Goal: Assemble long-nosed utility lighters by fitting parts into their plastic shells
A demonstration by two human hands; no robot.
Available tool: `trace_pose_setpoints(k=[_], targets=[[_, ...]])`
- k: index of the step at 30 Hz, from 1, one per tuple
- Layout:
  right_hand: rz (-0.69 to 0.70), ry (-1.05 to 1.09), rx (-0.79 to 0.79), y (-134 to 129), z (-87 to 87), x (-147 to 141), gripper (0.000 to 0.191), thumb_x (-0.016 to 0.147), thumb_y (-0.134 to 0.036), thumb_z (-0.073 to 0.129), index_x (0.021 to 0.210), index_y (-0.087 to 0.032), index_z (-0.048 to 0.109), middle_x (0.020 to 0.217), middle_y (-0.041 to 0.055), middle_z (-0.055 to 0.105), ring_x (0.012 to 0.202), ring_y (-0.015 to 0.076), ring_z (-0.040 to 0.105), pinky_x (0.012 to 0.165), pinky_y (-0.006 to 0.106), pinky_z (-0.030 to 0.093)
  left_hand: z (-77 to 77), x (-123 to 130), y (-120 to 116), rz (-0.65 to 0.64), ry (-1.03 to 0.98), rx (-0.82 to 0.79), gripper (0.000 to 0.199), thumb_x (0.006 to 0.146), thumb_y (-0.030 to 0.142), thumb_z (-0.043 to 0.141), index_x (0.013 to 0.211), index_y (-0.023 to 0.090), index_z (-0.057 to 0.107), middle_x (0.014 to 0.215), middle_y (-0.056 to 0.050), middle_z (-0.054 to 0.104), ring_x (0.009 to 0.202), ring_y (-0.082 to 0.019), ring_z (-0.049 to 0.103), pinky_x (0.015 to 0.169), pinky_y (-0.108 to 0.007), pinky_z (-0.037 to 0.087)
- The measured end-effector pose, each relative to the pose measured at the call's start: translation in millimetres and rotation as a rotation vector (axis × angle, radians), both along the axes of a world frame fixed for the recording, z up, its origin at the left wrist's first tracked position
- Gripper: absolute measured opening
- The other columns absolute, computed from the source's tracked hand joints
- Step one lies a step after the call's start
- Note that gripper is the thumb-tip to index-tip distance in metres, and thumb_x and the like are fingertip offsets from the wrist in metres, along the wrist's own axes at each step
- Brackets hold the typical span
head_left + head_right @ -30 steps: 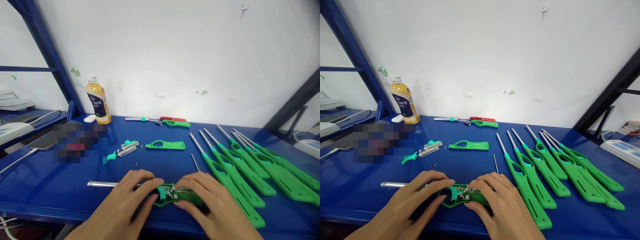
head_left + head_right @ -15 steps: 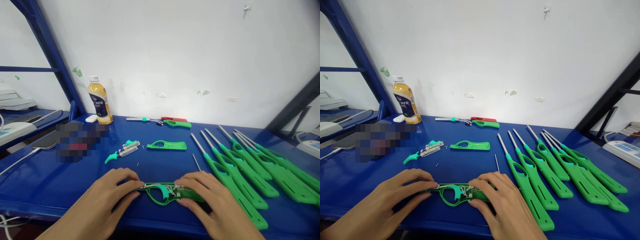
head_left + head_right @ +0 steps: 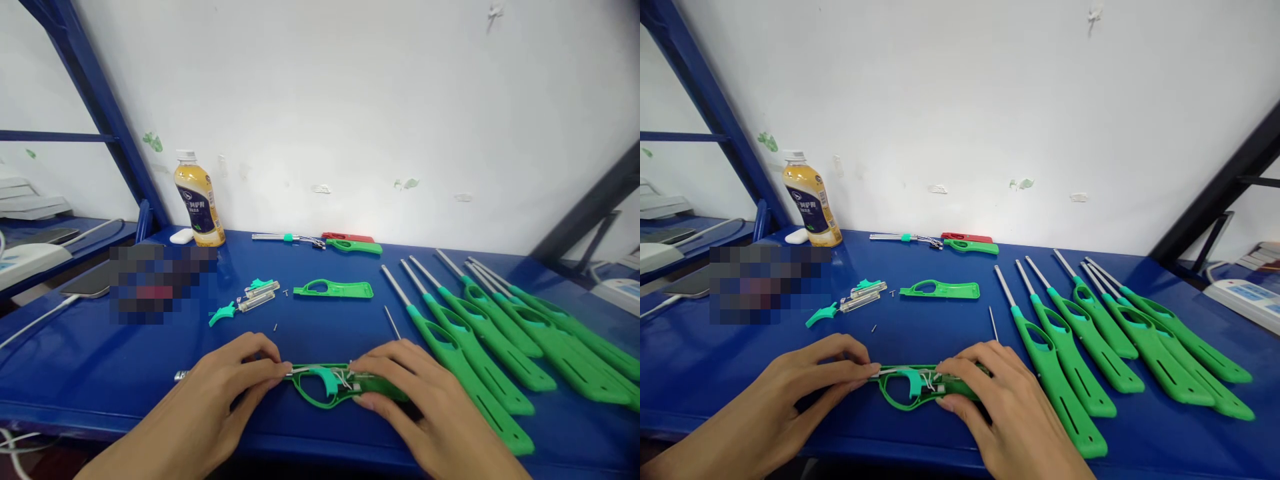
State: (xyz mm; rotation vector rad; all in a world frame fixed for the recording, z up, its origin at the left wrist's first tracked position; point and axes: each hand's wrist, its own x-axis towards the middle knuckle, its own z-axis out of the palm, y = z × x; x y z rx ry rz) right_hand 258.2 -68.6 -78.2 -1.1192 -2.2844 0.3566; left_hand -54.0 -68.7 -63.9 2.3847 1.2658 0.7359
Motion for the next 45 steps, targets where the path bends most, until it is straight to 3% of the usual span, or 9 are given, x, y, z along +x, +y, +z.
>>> trace_pose_setpoints(k=[5, 11, 16, 20, 26, 32, 38, 42, 45], targets=[[-0.010, -0.019, -0.028, 1, 1.6, 0, 0.020, 0.110, -0.030, 0.066, 0.128, -0.039, 0.069, 0.122, -0.0011, 0.075, 0.112, 0.0236, 0.075, 0.101, 0.041, 0.061, -0.2, 1, 0, 0.012, 0.005, 0.004, 0.031, 0.116, 0.027, 0.048, 0.115, 0.034, 0.078, 0.120, 0.001, 0.071, 0.103, -0.015, 0.074, 0.092, -0.022, 0.057], [-0.032, -0.050, 0.021, 0, 1.6, 0, 0.021, 0.110, -0.035, 0.067, 0.130, -0.041, 0.069, 0.130, -0.0014, 0.075, 0.118, 0.0239, 0.076, 0.106, 0.043, 0.062, -1.3, 0, -1, 0.034, 0.101, 0.040, 0.028, 0.116, 0.030, 0.051, 0.129, 0.036, 0.075, 0.125, 0.001, 0.072, 0.109, -0.016, 0.075, 0.098, -0.024, 0.060], [-0.076, -0.007, 0.239, -3, 9.1, -3, 0.017, 0.111, -0.044, 0.063, 0.123, -0.038, 0.074, 0.125, -0.0001, 0.079, 0.112, 0.0240, 0.079, 0.095, 0.039, 0.065, -4.3, 1, -2, 0.079, 0.140, 0.127, 0.027, 0.114, 0.036, 0.056, 0.133, 0.035, 0.075, 0.130, -0.002, 0.073, 0.111, -0.019, 0.077, 0.101, -0.028, 0.063], [-0.116, 0.076, 0.435, -3, 15.8, -1, 0.018, 0.113, -0.033, 0.058, 0.114, -0.033, 0.076, 0.114, 0.0014, 0.082, 0.105, 0.0224, 0.079, 0.091, 0.036, 0.064, -0.1, 0, 3, 0.106, 0.085, 0.253, 0.027, 0.113, 0.037, 0.056, 0.131, 0.034, 0.077, 0.128, -0.002, 0.076, 0.113, -0.021, 0.078, 0.099, -0.029, 0.065], [-0.069, -0.233, 0.492, 8, 33.9, 15, 0.023, 0.110, -0.025, 0.058, 0.127, -0.030, 0.073, 0.130, 0.0067, 0.079, 0.122, 0.0301, 0.076, 0.114, 0.055, 0.055, 7.9, -24, 27, 0.210, 0.029, 0.395, 0.027, 0.112, 0.040, 0.057, 0.114, 0.030, 0.081, 0.111, -0.003, 0.080, 0.095, -0.022, 0.080, 0.084, -0.029, 0.062], [0.012, -0.614, 0.440, 64, 54.6, 15, 0.035, 0.111, -0.021, 0.052, 0.142, -0.018, 0.067, 0.144, 0.0196, 0.073, 0.131, 0.0377, 0.073, 0.120, 0.073, 0.045, 3.5, -43, 40, 0.265, 0.046, 0.363, 0.028, 0.111, 0.041, 0.056, 0.110, 0.028, 0.081, 0.112, -0.004, 0.080, 0.100, -0.025, 0.077, 0.089, -0.034, 0.057], [0.116, -0.700, 0.403, 116, 49.3, -14, 0.048, 0.108, -0.017, 0.058, 0.156, -0.009, 0.058, 0.143, 0.0210, 0.073, 0.132, 0.0354, 0.072, 0.118, 0.062, 0.049, 2.9, -56, 46, 0.331, 0.072, 0.363, 0.031, 0.110, 0.044, 0.056, 0.110, 0.027, 0.081, 0.111, -0.005, 0.080, 0.103, -0.028, 0.076, 0.090, -0.038, 0.055], [0.154, -0.722, 0.373, 125, 45.8, -26, 0.044, 0.102, -0.003, 0.055, 0.143, -0.011, 0.069, 0.110, 0.0144, 0.081, 0.099, 0.0281, 0.079, 0.095, 0.046, 0.058, 8.3, -65, 47, 0.349, 0.067, 0.370, 0.034, 0.110, 0.050, 0.056, 0.108, 0.026, 0.081, 0.110, -0.006, 0.081, 0.101, -0.028, 0.076, 0.089, -0.039, 0.056], [0.145, -0.680, 0.347, 118, 49.7, -22, 0.050, 0.098, 0.003, 0.053, 0.142, -0.012, 0.068, 0.102, 0.0125, 0.080, 0.088, 0.0253, 0.076, 0.085, 0.041, 0.056, 12.7, -62, 43, 0.345, 0.051, 0.398, 0.035, 0.111, 0.051, 0.056, 0.108, 0.027, 0.081, 0.110, -0.005, 0.081, 0.102, -0.028, 0.076, 0.091, -0.038, 0.057]])
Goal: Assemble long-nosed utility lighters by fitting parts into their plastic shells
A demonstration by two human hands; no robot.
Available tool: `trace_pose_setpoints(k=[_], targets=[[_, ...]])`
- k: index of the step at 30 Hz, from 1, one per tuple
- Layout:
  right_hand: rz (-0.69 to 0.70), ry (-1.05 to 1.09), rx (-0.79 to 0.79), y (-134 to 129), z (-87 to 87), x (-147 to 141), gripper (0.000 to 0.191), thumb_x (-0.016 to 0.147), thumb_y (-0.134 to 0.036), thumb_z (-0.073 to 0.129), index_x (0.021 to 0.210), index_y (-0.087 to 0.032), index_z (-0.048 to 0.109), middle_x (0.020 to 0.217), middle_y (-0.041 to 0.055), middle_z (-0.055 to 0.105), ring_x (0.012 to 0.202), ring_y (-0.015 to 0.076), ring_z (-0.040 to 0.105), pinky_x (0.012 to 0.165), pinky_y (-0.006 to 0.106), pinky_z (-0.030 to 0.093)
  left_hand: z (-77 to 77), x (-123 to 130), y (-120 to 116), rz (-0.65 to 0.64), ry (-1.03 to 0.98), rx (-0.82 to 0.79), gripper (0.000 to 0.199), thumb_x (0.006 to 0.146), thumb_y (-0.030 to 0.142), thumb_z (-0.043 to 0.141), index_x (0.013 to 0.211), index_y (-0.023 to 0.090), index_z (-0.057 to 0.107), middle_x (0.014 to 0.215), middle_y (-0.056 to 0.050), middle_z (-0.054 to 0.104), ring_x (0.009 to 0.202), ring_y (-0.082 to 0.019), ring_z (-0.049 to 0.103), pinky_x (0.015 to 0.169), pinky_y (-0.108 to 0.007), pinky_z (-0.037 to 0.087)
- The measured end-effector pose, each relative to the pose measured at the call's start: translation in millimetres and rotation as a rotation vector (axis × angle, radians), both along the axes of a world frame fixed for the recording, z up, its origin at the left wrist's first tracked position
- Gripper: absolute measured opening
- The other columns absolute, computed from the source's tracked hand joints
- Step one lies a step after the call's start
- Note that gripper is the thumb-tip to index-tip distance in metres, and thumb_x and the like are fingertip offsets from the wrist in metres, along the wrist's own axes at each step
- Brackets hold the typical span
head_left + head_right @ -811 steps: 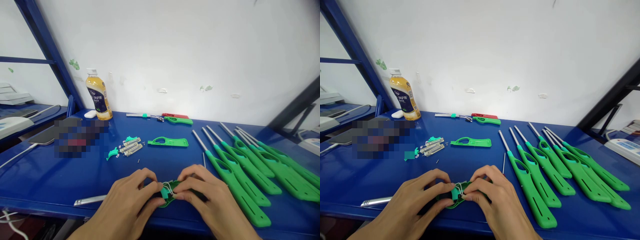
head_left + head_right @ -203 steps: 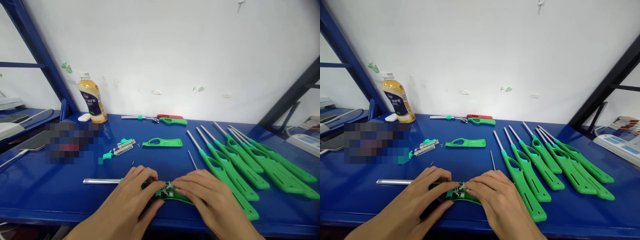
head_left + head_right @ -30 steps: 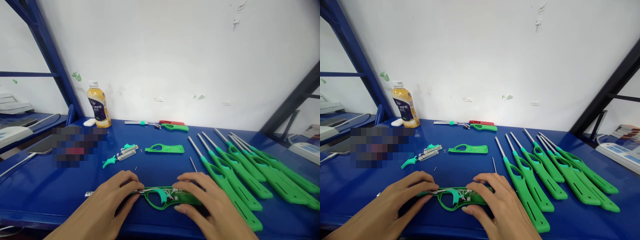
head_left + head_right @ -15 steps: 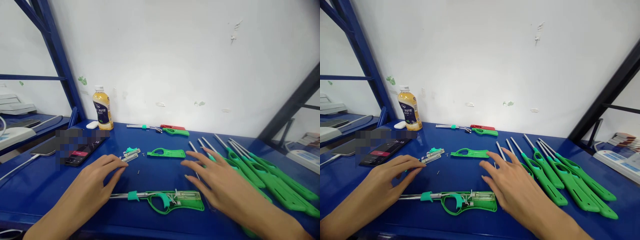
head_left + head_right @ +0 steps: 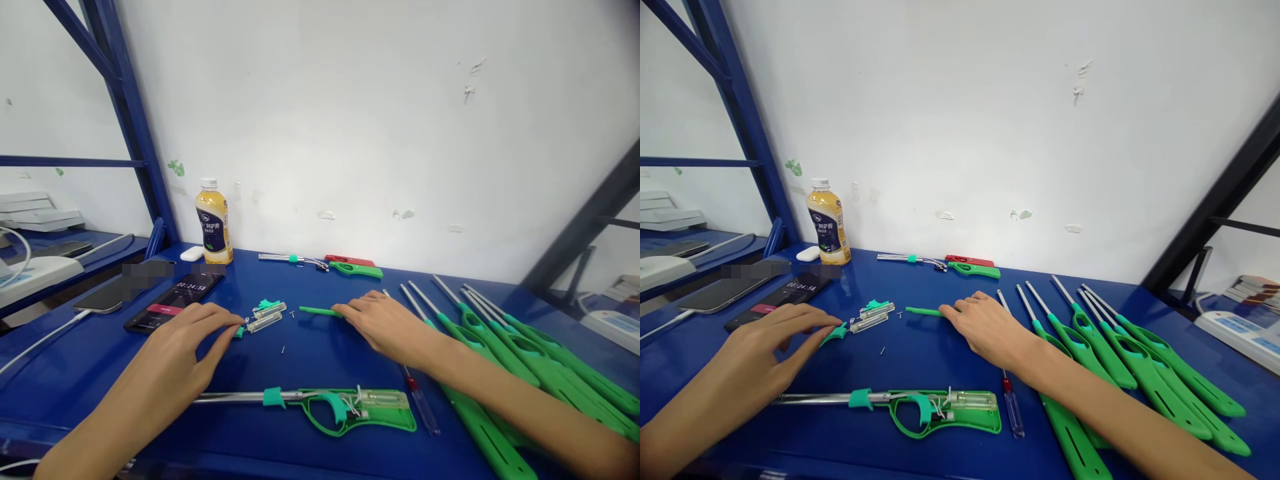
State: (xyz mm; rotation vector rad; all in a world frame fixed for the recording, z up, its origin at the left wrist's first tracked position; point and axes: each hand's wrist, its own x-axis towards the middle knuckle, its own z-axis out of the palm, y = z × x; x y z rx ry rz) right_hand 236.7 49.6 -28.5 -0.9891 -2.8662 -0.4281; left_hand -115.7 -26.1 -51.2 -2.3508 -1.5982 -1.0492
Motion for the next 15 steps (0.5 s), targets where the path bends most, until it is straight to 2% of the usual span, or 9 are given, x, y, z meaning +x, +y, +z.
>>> trace_pose_setpoints(k=[2, 4, 6, 8, 10, 12, 15], targets=[[-0.005, 0.054, -0.028, -12, 6.6, 6, 0.054, 0.099, 0.002, 0.051, 0.149, -0.014, 0.064, 0.106, 0.0121, 0.081, 0.089, 0.0244, 0.076, 0.082, 0.038, 0.057, 1.5, 8, -6, -0.027, -0.019, 0.036, 0.031, 0.112, 0.049, 0.057, 0.116, 0.028, 0.080, 0.116, -0.004, 0.081, 0.103, -0.026, 0.076, 0.093, -0.036, 0.058], [0.005, 0.109, -0.071, -30, 15.7, 12, 0.055, 0.103, -0.002, 0.048, 0.155, -0.018, 0.059, 0.115, 0.0108, 0.081, 0.095, 0.0233, 0.078, 0.080, 0.036, 0.060, 1.0, 19, -15, -0.063, -0.039, 0.063, 0.030, 0.113, 0.046, 0.057, 0.133, 0.032, 0.075, 0.128, -0.003, 0.078, 0.106, -0.024, 0.076, 0.096, -0.033, 0.060], [0.024, 0.172, -0.129, -51, 25.0, 16, 0.051, 0.111, -0.011, 0.044, 0.159, -0.024, 0.054, 0.129, 0.0082, 0.080, 0.107, 0.0213, 0.078, 0.085, 0.033, 0.064, -1.0, 32, -25, -0.114, -0.036, 0.080, 0.038, 0.115, 0.046, 0.057, 0.151, 0.037, 0.064, 0.142, -0.002, 0.073, 0.116, -0.022, 0.076, 0.101, -0.029, 0.060], [0.040, 0.302, -0.213, -70, 31.5, 17, 0.045, 0.116, -0.023, 0.043, 0.158, -0.031, 0.055, 0.139, 0.0036, 0.078, 0.117, 0.0217, 0.079, 0.093, 0.035, 0.066, -3.4, 43, -34, -0.186, -0.016, 0.096, 0.043, 0.115, 0.043, 0.058, 0.158, 0.041, 0.056, 0.147, 0.000, 0.070, 0.124, -0.020, 0.074, 0.106, -0.026, 0.058], [0.031, 0.378, -0.250, -86, 33.8, 17, 0.040, 0.118, -0.032, 0.043, 0.155, -0.038, 0.057, 0.142, -0.0026, 0.078, 0.122, 0.0201, 0.078, 0.099, 0.034, 0.066, -4.8, 51, -40, -0.264, -0.012, 0.123, 0.042, 0.116, 0.035, 0.057, 0.158, 0.041, 0.056, 0.141, 0.001, 0.074, 0.121, -0.017, 0.076, 0.106, -0.023, 0.058], [0.010, 0.400, -0.244, -95, 32.3, 17, 0.038, 0.119, -0.037, 0.044, 0.154, -0.043, 0.058, 0.141, -0.0066, 0.078, 0.124, 0.0199, 0.078, 0.100, 0.033, 0.067, -4.5, 55, -42, -0.317, -0.034, 0.147, 0.041, 0.117, 0.025, 0.055, 0.155, 0.038, 0.058, 0.129, 0.000, 0.077, 0.110, -0.015, 0.078, 0.098, -0.020, 0.060], [-0.017, 0.381, -0.206, -98, 26.1, 16, 0.040, 0.115, -0.049, 0.053, 0.154, -0.043, 0.059, 0.143, -0.0032, 0.077, 0.125, 0.0243, 0.078, 0.093, 0.034, 0.069, -3.0, 59, -39, -0.355, -0.077, 0.172, 0.036, 0.115, 0.018, 0.055, 0.146, 0.032, 0.065, 0.112, -0.001, 0.079, 0.092, -0.014, 0.078, 0.083, -0.019, 0.062]])
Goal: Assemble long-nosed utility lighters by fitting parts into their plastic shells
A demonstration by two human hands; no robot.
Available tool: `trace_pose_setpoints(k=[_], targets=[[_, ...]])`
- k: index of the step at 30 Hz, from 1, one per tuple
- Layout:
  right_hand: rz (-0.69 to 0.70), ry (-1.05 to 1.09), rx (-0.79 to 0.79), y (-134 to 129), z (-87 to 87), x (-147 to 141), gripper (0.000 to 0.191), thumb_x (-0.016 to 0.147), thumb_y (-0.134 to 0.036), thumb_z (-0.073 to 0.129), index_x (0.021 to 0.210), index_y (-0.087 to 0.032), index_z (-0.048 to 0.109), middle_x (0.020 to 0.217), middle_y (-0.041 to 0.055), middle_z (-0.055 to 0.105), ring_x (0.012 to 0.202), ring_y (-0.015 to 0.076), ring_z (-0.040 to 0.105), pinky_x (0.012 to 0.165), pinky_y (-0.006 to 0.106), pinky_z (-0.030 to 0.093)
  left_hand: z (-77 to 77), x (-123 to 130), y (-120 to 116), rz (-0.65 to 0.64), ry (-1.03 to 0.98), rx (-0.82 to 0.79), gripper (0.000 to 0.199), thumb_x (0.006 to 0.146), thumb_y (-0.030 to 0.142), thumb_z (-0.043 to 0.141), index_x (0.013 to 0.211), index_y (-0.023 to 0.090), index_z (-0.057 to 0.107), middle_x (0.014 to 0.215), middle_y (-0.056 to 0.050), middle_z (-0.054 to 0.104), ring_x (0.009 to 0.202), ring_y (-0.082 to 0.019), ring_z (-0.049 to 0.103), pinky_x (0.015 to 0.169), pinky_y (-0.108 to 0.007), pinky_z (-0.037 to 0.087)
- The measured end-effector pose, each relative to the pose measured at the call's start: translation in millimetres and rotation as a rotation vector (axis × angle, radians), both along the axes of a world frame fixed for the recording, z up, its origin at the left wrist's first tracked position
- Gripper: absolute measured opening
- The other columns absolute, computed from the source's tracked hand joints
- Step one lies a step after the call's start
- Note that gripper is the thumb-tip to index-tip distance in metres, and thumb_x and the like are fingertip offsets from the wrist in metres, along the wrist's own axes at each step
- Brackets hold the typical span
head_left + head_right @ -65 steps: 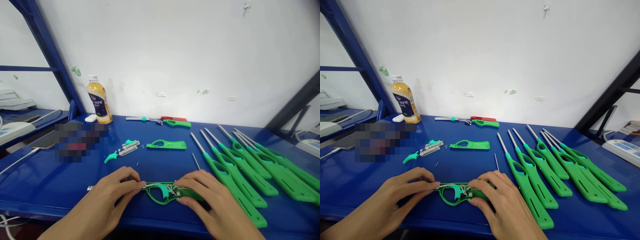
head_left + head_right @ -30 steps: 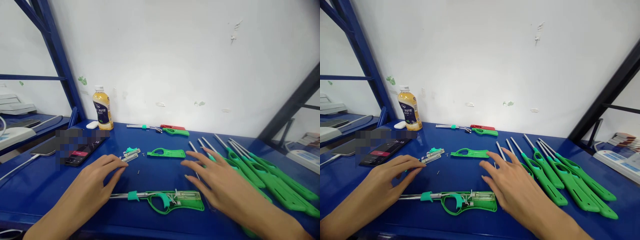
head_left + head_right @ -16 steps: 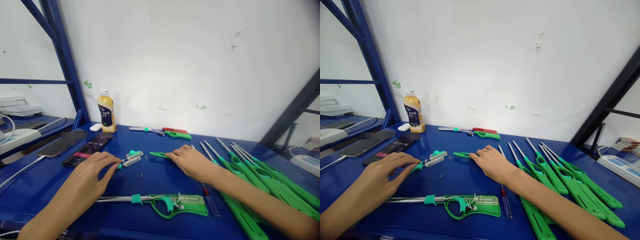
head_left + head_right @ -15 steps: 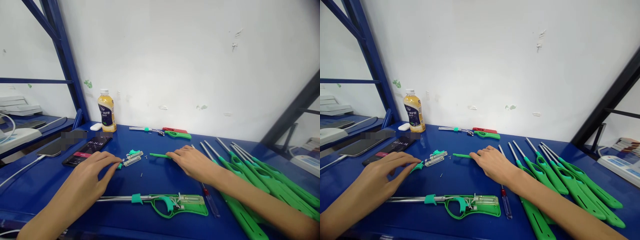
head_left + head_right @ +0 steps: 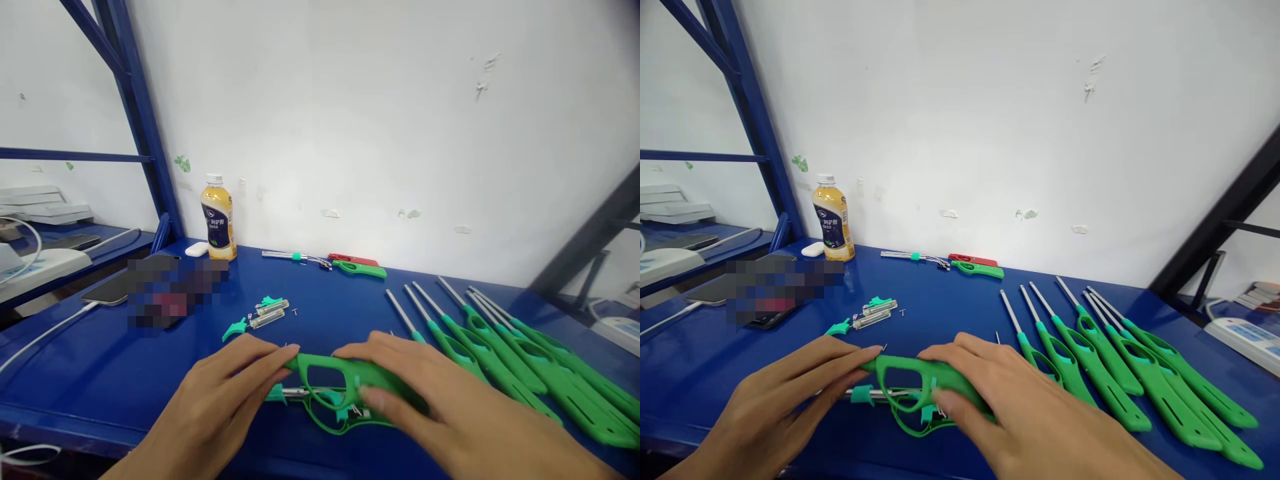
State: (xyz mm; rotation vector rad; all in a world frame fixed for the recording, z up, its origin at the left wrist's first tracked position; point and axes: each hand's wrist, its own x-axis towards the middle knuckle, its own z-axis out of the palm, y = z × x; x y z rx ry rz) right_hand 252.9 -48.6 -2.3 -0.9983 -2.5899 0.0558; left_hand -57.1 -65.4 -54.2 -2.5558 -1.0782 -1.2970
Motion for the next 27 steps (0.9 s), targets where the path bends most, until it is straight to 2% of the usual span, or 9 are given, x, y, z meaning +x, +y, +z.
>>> trace_pose_setpoints(k=[2, 4, 8, 10, 13, 15, 22, 27], targets=[[-0.011, -0.049, -0.003, 2, -6.0, -1, 0.042, 0.113, -0.052, 0.056, 0.154, -0.039, 0.059, 0.140, 0.0015, 0.076, 0.117, 0.0236, 0.081, 0.086, 0.032, 0.070, -0.5, 2, 3, -0.006, -0.007, -0.005, 0.030, 0.115, 0.017, 0.056, 0.139, 0.030, 0.069, 0.107, -0.002, 0.079, 0.089, -0.015, 0.077, 0.078, -0.020, 0.062], [0.006, -0.103, 0.022, 4, -13.4, -2, 0.041, 0.116, -0.050, 0.051, 0.152, -0.032, 0.061, 0.130, 0.0048, 0.077, 0.105, 0.0213, 0.082, 0.081, 0.031, 0.069, -2.8, 3, 4, 0.006, 0.013, -0.033, 0.028, 0.115, 0.017, 0.055, 0.135, 0.029, 0.070, 0.108, -0.003, 0.078, 0.092, -0.016, 0.076, 0.079, -0.022, 0.061], [0.059, -0.105, 0.243, 4, -25.7, -2, 0.051, 0.119, -0.051, 0.033, 0.143, -0.019, 0.065, 0.117, 0.0087, 0.081, 0.102, 0.0257, 0.081, 0.085, 0.040, 0.066, -10.0, 5, 2, 0.041, 0.047, -0.090, 0.029, 0.115, 0.017, 0.052, 0.133, 0.029, 0.071, 0.114, -0.003, 0.075, 0.098, -0.016, 0.076, 0.083, -0.022, 0.061], [0.075, -0.114, 0.234, 3, -27.0, -3, 0.042, 0.118, -0.047, 0.040, 0.133, -0.020, 0.069, 0.111, 0.0059, 0.082, 0.097, 0.0261, 0.080, 0.085, 0.042, 0.064, -13.2, 7, 0, 0.045, 0.068, -0.159, 0.029, 0.115, 0.018, 0.051, 0.132, 0.030, 0.072, 0.118, -0.003, 0.074, 0.101, -0.017, 0.076, 0.086, -0.023, 0.061], [0.081, -0.150, 0.153, 2, -25.6, -5, 0.019, 0.109, -0.039, 0.067, 0.118, -0.022, 0.071, 0.107, 0.0020, 0.081, 0.091, 0.0259, 0.078, 0.083, 0.042, 0.062, -16.6, 9, -2, 0.063, 0.099, -0.264, 0.028, 0.115, 0.022, 0.054, 0.132, 0.033, 0.073, 0.119, -0.002, 0.075, 0.104, -0.019, 0.076, 0.089, -0.026, 0.063], [0.075, -0.157, 0.146, 1, -25.9, -6, 0.018, 0.103, -0.034, 0.078, 0.114, -0.022, 0.070, 0.108, 0.0019, 0.081, 0.091, 0.0265, 0.078, 0.083, 0.042, 0.062, -17.6, 10, -2, 0.075, 0.110, -0.281, 0.027, 0.114, 0.024, 0.055, 0.131, 0.032, 0.074, 0.117, -0.002, 0.076, 0.103, -0.021, 0.077, 0.089, -0.029, 0.064], [0.083, -0.123, 0.183, 2, -35.2, -2, 0.022, 0.105, -0.037, 0.075, 0.121, -0.022, 0.071, 0.112, 0.0022, 0.081, 0.095, 0.0267, 0.079, 0.086, 0.044, 0.061, -18.3, 11, -4, 0.072, 0.140, -0.293, 0.028, 0.113, 0.021, 0.055, 0.132, 0.031, 0.072, 0.116, -0.001, 0.075, 0.105, -0.022, 0.074, 0.095, -0.035, 0.062], [0.084, -0.113, 0.179, 0, -37.9, -1, 0.026, 0.106, -0.039, 0.074, 0.126, -0.023, 0.073, 0.113, 0.0021, 0.081, 0.096, 0.0256, 0.080, 0.087, 0.042, 0.061, -20.2, 10, -6, 0.040, 0.174, -0.328, 0.027, 0.114, 0.021, 0.053, 0.130, 0.031, 0.072, 0.117, -0.001, 0.074, 0.103, -0.022, 0.073, 0.091, -0.036, 0.062]])
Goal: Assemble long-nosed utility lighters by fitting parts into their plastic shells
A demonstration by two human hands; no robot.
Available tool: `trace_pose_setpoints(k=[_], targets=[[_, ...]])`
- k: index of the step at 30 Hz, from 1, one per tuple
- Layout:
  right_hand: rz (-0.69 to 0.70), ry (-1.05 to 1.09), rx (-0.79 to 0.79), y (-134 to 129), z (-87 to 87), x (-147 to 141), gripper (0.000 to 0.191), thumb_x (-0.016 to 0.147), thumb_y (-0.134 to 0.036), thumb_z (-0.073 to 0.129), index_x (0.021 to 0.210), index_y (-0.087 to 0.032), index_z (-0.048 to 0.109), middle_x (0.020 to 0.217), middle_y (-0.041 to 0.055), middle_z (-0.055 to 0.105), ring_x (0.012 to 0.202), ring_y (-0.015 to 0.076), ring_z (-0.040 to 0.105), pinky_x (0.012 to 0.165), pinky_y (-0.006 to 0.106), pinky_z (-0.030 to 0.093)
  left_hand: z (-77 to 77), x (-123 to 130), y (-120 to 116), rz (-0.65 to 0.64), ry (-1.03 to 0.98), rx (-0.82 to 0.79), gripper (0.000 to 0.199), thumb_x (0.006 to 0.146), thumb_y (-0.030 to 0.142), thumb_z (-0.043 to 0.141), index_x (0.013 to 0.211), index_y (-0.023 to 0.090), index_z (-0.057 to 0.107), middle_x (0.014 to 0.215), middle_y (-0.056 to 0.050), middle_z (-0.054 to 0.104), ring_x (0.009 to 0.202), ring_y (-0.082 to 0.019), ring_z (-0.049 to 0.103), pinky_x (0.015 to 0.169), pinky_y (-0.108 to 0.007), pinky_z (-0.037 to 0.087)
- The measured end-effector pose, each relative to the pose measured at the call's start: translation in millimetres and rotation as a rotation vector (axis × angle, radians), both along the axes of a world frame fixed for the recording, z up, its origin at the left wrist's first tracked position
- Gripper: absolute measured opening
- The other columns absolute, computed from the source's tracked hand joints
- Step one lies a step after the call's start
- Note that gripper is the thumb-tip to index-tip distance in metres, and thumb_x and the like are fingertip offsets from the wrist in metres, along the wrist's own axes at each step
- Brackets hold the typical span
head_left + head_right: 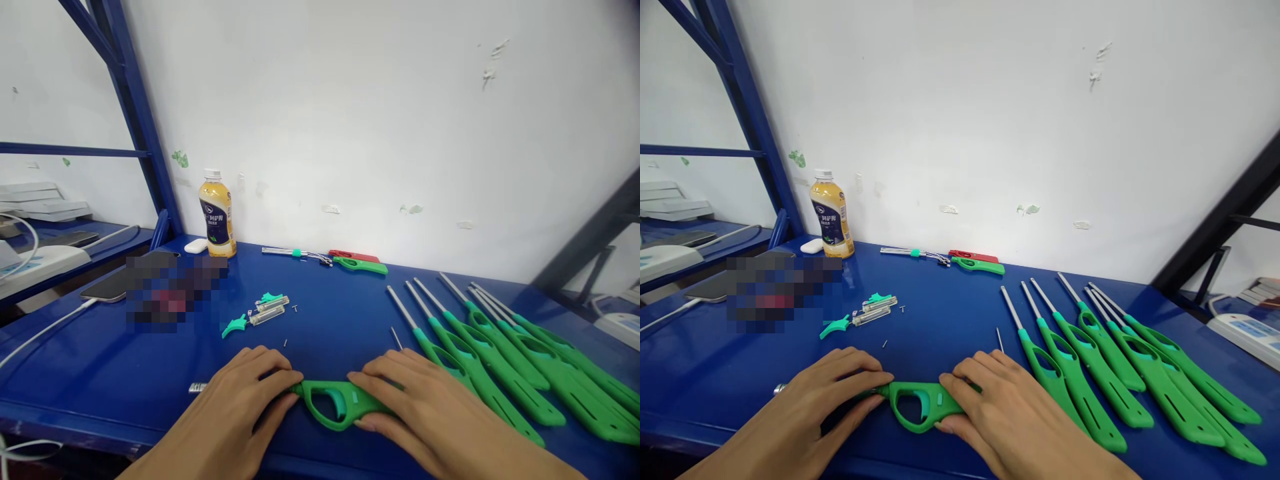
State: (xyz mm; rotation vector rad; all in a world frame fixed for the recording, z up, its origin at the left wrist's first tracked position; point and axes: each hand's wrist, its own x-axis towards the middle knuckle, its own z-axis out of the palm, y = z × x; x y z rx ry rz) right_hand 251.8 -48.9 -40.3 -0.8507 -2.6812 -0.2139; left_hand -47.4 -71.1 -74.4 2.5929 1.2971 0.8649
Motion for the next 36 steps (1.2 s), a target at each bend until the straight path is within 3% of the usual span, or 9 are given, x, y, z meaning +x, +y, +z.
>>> trace_pose_setpoints(k=[7, 12, 21, 28, 36], targets=[[-0.027, 0.021, -0.019, -3, -2.3, 1, 0.036, 0.101, -0.036, 0.081, 0.133, -0.024, 0.073, 0.117, 0.0017, 0.080, 0.101, 0.0260, 0.080, 0.091, 0.042, 0.062, -2.1, 1, 3, -0.007, -0.002, 0.072, 0.027, 0.114, 0.021, 0.051, 0.127, 0.030, 0.074, 0.112, -0.001, 0.074, 0.096, -0.021, 0.074, 0.085, -0.033, 0.063], [-0.022, 0.027, -0.021, -2, -3.2, 3, 0.033, 0.104, -0.038, 0.076, 0.134, -0.023, 0.073, 0.118, 0.0030, 0.081, 0.102, 0.0265, 0.080, 0.091, 0.042, 0.064, -4.3, 1, 3, -0.011, 0.010, 0.087, 0.028, 0.114, 0.021, 0.050, 0.129, 0.029, 0.072, 0.112, -0.002, 0.074, 0.096, -0.021, 0.075, 0.087, -0.034, 0.064], [-0.063, -0.009, -0.094, 1, -16.1, 13, 0.052, 0.108, -0.044, 0.071, 0.157, -0.030, 0.057, 0.142, 0.0010, 0.077, 0.124, 0.0309, 0.077, 0.099, 0.046, 0.066, -5.1, 1, 6, -0.007, 0.007, 0.095, 0.025, 0.115, 0.025, 0.052, 0.128, 0.030, 0.073, 0.112, -0.001, 0.074, 0.096, -0.021, 0.075, 0.084, -0.032, 0.064], [-0.065, 0.028, -0.172, 1, -14.5, 12, 0.049, 0.108, -0.046, 0.070, 0.154, -0.033, 0.058, 0.141, 0.0015, 0.078, 0.128, 0.0296, 0.075, 0.112, 0.049, 0.061, -0.2, 3, 4, -0.009, -0.002, 0.118, 0.027, 0.116, 0.026, 0.049, 0.124, 0.030, 0.074, 0.110, -0.001, 0.075, 0.094, -0.020, 0.075, 0.082, -0.031, 0.064], [-0.041, 0.067, -0.282, 1, -2.1, 5, 0.034, 0.108, -0.039, 0.071, 0.141, -0.032, 0.065, 0.127, -0.0002, 0.079, 0.119, 0.0253, 0.076, 0.107, 0.040, 0.060, -1.5, 4, 2, 0.025, -0.001, 0.089, 0.027, 0.116, 0.028, 0.050, 0.129, 0.033, 0.073, 0.116, 0.000, 0.076, 0.102, -0.020, 0.076, 0.088, -0.031, 0.066]])
